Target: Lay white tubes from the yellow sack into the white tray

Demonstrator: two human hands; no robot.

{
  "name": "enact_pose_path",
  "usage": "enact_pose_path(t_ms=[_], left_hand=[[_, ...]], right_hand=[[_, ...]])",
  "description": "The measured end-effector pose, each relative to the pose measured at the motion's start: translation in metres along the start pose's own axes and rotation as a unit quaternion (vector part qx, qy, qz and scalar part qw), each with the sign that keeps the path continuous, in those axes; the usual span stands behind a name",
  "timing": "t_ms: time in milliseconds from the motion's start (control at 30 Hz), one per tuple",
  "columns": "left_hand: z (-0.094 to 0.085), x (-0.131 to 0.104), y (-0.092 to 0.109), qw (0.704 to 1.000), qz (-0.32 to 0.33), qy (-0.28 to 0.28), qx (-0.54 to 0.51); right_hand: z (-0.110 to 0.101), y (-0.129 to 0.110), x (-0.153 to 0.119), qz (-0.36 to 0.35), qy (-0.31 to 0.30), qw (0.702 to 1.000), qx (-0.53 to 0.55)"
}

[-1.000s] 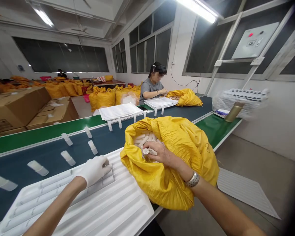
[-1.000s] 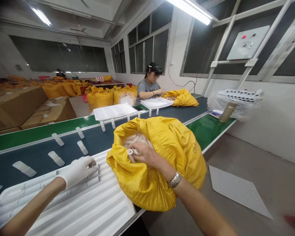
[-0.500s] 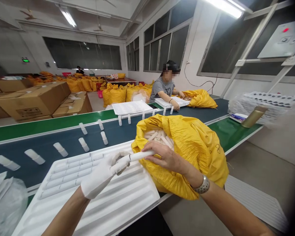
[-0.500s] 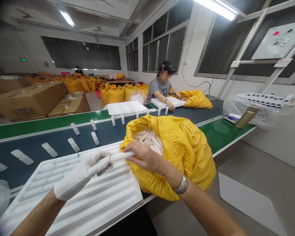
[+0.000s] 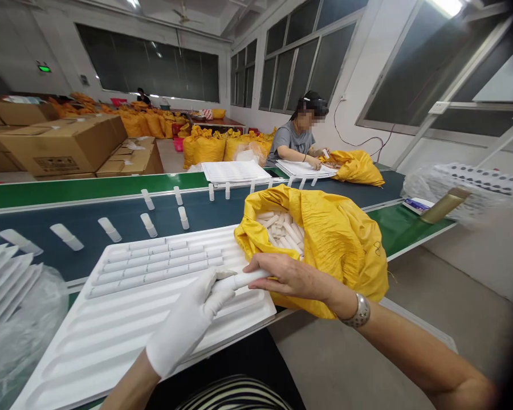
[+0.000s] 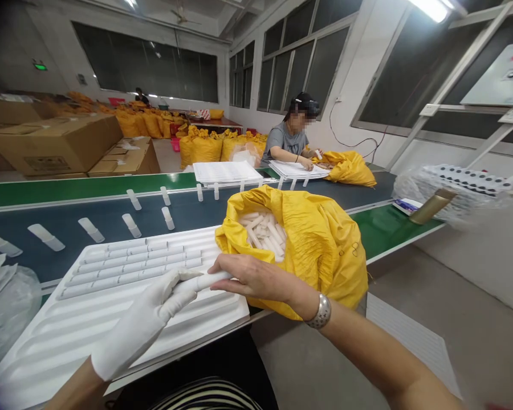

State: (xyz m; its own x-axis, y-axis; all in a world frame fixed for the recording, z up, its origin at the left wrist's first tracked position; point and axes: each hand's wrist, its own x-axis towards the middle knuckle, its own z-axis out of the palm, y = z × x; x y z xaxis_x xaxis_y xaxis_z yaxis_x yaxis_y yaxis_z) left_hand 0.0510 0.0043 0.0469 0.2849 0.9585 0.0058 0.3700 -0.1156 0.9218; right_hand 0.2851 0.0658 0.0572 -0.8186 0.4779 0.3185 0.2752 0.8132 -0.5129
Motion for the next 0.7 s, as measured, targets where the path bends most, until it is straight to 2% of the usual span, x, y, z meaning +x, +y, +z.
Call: enact_pose_path(t_ms=[167, 300, 333, 400, 467, 500, 633, 700], left_hand=[[0.012, -0.015, -0.022, 0.999, 0.024, 0.030, 0.023], [0.013, -0.025, -0.037, 1.000, -0.002, 0.007, 0.021], [0.012, -0.027, -0.038, 1.000, -0.006, 0.001, 0.013], [0.011, -0.031, -0.037, 1.000, -0.010, -0.006, 0.002], [0.010, -0.035, -0.034, 1.000, -0.009, -0.008, 0.002], [0.010, -0.037, -0.033, 1.000, -0.011, -0.009, 0.003], [0.014, -0.043, -0.033, 1.000, 0.004, 0.012, 0.010], [0.018, -0.046, -0.035, 1.000, 0.016, -0.001, 0.005]], right_hand=[[0.024, -0.002, 0.002, 0.007, -0.036, 0.999, 0.025], [0.021, -0.009, 0.016, 0.018, -0.109, 0.993, 0.036], [0.018, -0.014, 0.022, 0.025, -0.105, 0.993, 0.050], [0.013, -0.024, 0.034, 0.030, -0.045, 0.993, 0.101], [0.015, -0.034, 0.045, 0.007, 0.019, 0.985, 0.173], [0.018, -0.038, 0.049, -0.009, 0.031, 0.979, 0.203], [0.039, -0.044, 0.050, -0.041, -0.016, 0.965, 0.257], [0.048, -0.044, 0.044, -0.043, -0.031, 0.958, 0.283]])
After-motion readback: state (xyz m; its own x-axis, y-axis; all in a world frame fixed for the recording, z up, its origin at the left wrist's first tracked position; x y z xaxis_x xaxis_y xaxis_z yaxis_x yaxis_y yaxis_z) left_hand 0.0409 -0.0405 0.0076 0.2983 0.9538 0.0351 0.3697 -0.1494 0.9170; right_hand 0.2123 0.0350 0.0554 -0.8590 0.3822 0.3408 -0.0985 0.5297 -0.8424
